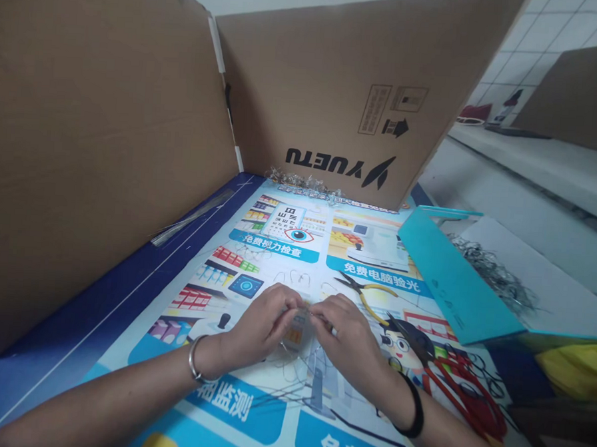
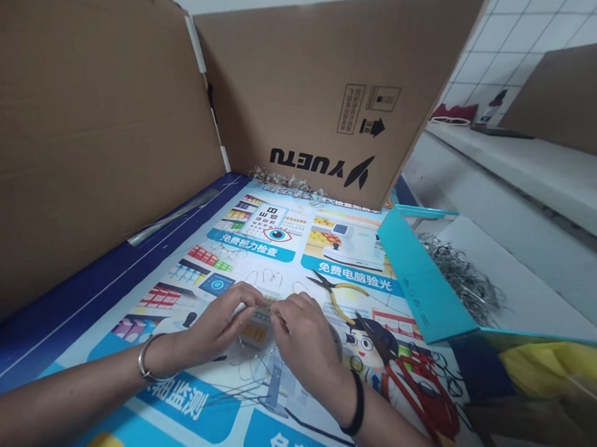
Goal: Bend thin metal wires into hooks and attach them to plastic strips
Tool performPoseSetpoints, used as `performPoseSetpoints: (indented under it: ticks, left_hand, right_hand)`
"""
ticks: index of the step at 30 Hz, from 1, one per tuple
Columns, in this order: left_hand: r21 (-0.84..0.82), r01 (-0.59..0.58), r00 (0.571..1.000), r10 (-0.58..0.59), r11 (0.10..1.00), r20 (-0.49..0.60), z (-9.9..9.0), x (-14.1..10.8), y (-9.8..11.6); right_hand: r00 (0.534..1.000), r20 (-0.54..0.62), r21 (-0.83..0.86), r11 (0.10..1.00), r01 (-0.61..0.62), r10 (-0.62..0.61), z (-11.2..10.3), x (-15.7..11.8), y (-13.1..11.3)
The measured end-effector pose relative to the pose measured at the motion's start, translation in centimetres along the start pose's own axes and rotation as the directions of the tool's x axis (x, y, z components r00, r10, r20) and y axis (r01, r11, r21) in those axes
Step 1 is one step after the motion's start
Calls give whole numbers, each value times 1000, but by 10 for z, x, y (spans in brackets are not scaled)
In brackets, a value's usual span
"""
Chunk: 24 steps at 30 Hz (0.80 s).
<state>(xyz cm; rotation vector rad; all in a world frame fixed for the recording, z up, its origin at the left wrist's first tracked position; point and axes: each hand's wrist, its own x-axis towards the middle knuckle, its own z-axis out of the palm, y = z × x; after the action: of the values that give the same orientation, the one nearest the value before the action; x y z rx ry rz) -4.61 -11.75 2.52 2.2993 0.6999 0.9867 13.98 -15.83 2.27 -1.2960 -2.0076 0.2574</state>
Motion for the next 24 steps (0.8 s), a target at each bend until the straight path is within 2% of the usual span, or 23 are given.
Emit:
performPoseSetpoints:
  ticks: [4,24]
  left_hand:
    - [-11,-39,999,39,999,33,0,1,1]
    - [-39,176,977,-170,984,126,-3,-3,4]
  right_hand:
    - [1000,8,0,1000,-1,1,-1,0,-1]
    - [998,37,-19,999,46,-45,3,-2,-3]
